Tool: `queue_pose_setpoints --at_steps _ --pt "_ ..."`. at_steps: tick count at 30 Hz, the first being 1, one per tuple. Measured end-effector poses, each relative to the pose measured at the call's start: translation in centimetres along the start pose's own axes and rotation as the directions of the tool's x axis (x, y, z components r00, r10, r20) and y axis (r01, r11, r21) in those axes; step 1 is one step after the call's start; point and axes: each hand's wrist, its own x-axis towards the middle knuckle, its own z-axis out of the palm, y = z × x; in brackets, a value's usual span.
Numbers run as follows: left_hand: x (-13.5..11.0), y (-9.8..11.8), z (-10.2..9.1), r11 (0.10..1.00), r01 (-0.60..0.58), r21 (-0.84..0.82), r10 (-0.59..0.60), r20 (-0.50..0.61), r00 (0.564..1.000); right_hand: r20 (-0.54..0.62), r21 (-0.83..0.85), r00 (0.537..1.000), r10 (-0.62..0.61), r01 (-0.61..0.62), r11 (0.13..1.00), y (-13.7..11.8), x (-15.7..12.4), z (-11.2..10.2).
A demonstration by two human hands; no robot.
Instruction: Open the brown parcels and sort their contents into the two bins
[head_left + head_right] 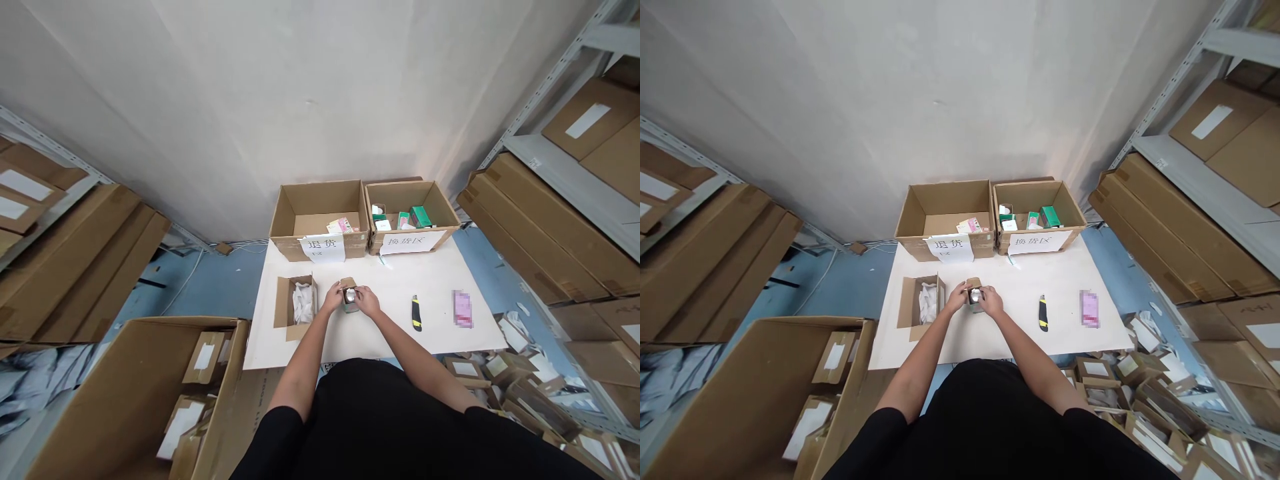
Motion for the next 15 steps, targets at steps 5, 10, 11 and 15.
queue_pose_setpoints --at_steps 5,10,11,15 --pt "-0.9 -0.6 -0.6 0.990 -0.133 0.038 0.120 0.243 0.963 0.105 -0.173 0.984 0.141 -0.122 0.977 -2.0 1.0 -0.6" --pt "-1.6 -0.6 -0.1 0.956 -0.119 0.269 0.079 0.157 0.984 0.166 -0.215 0.971 0.172 -0.135 0.967 -3.1 2.3 -1.2" --pt "-1.6 -0.5 0.0 0.952 -0.124 0.279 0.086 0.147 0.985 0.177 -0.222 0.968 0.179 -0.138 0.965 -3.2 2.4 -1.3" --pt "-1.6 -0.4 0.4 0.959 -0.133 0.248 0.096 0.156 0.983 0.154 -0.202 0.980 0.124 -0.092 0.975 -3.3 2.1 -1.2"
